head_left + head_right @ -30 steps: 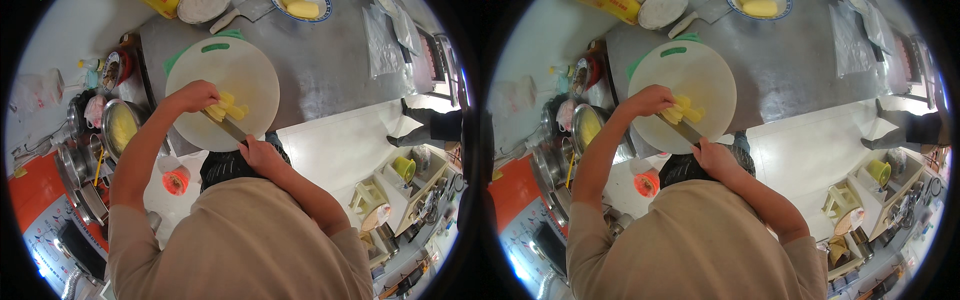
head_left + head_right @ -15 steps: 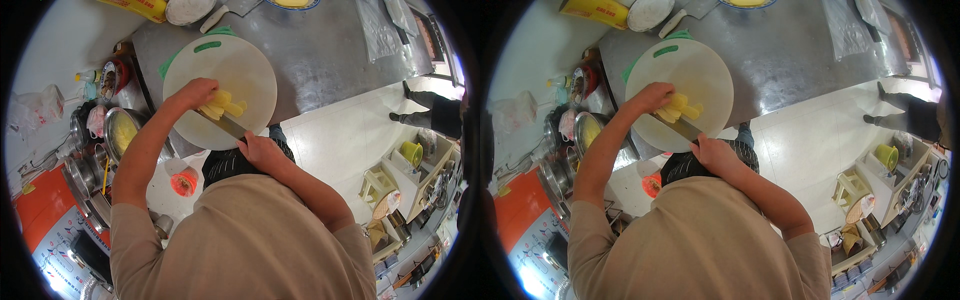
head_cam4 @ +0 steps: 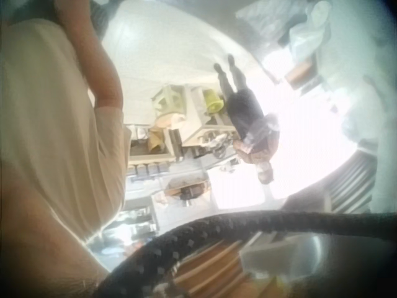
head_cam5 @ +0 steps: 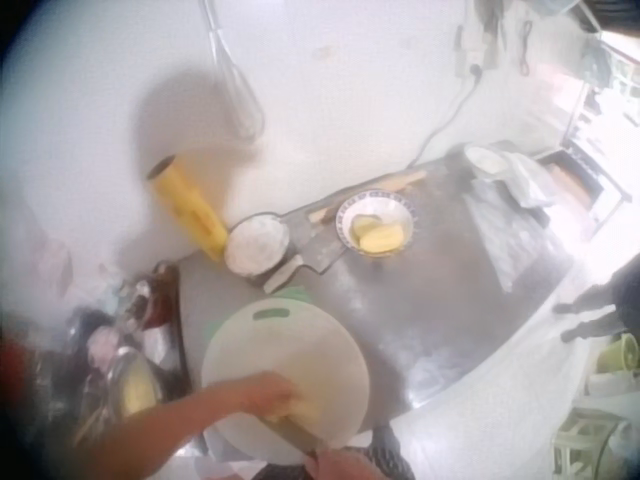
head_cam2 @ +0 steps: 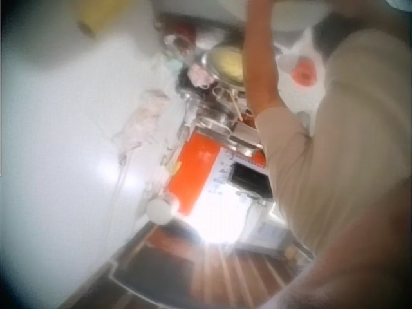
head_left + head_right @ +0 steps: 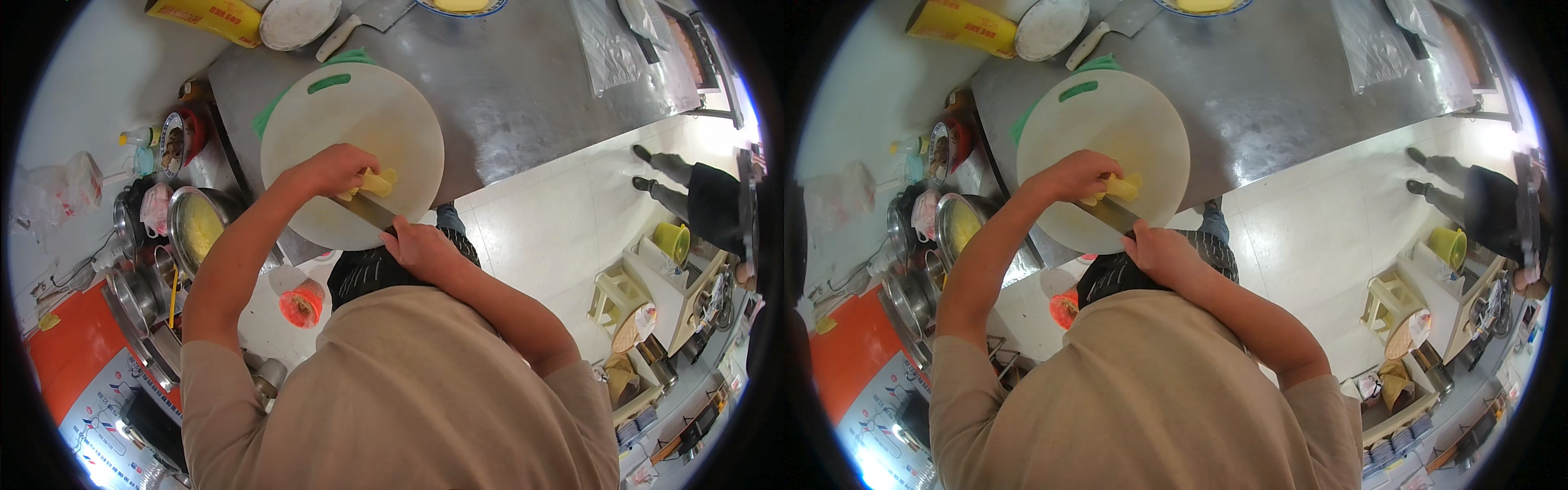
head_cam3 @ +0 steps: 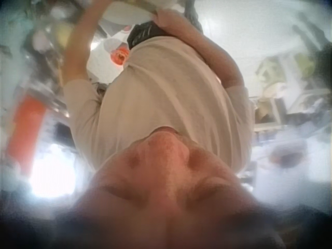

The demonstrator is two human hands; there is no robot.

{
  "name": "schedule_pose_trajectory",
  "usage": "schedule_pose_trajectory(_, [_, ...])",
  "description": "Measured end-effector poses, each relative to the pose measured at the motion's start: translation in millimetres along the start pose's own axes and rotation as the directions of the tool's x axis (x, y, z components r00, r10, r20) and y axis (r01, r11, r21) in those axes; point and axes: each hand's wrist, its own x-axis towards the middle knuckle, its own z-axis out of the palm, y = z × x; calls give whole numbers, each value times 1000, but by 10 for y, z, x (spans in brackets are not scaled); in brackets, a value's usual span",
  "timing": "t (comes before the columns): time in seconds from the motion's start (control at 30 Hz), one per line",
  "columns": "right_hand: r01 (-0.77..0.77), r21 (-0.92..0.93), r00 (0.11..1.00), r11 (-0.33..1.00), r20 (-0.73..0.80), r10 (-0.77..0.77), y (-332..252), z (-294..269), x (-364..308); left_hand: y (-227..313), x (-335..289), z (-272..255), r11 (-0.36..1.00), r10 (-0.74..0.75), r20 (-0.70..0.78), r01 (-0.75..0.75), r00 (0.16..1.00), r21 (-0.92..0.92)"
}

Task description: The person slices peeled potatoes into thin strips on a white cutting board using a chef's knife. The person repeatedly slices the potato, gathers the strips, and transfers them into a nearby metal bowl. The process is repeated with additional potato pieces.

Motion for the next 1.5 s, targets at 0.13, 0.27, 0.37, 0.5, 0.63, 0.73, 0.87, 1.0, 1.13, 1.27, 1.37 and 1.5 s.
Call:
schedule_pose_trajectory(0.13, [12,15,1000,1000,-8,-11,-10,-2,-3,36,146,232,962,13,13,-16,1000,272])
schedule_pose_trajectory(0.27, [-2,14,1000,1000,6,2,-23,-15,10,59,179,343,921,25,-31,-11,999,389])
schedule_pose_trajectory(0.37, [-3,22,1000,1000,-2,3,-41,-31,21,85,173,274,937,5,9,-8,1000,348])
schedule_pose_trajectory(0.5, [3,16,1000,1000,-15,-2,-55,-41,23,153,171,232,994,-72,-19,73,997,79])
schedule_pose_trajectory(0.63, [17,-10,1000,1000,-13,-18,-56,-31,22,248,219,445,947,-109,-190,160,976,278])
schedule_pose_trajectory(0.73, [-10,-2,1000,1000,28,10,-56,-32,42,269,286,585,931,-53,-234,133,971,340])
schedule_pose_trajectory(0.87, [-37,-5,998,999,44,37,-83,-50,60,322,245,645,920,75,-263,35,962,389])
schedule_pose_trajectory(1.0, [-23,14,999,1000,46,23,-94,-71,53,494,230,671,922,-104,-305,207,947,328])
schedule_pose_trajectory(1.13, [-6,44,1000,999,27,4,-91,-76,48,586,234,645,913,-182,-257,260,949,314])
schedule_pose_trajectory(1.27, [-5,53,1000,999,18,4,-109,-67,59,552,274,682,918,-179,-265,258,947,300])
schedule_pose_trajectory(1.37, [-32,24,999,999,35,31,-117,-69,56,487,276,656,958,-143,-256,199,956,207])
schedule_pose_trajectory(1.5, [-11,3,1000,1000,11,11,-98,-60,34,352,196,303,982,-155,-231,175,961,68])
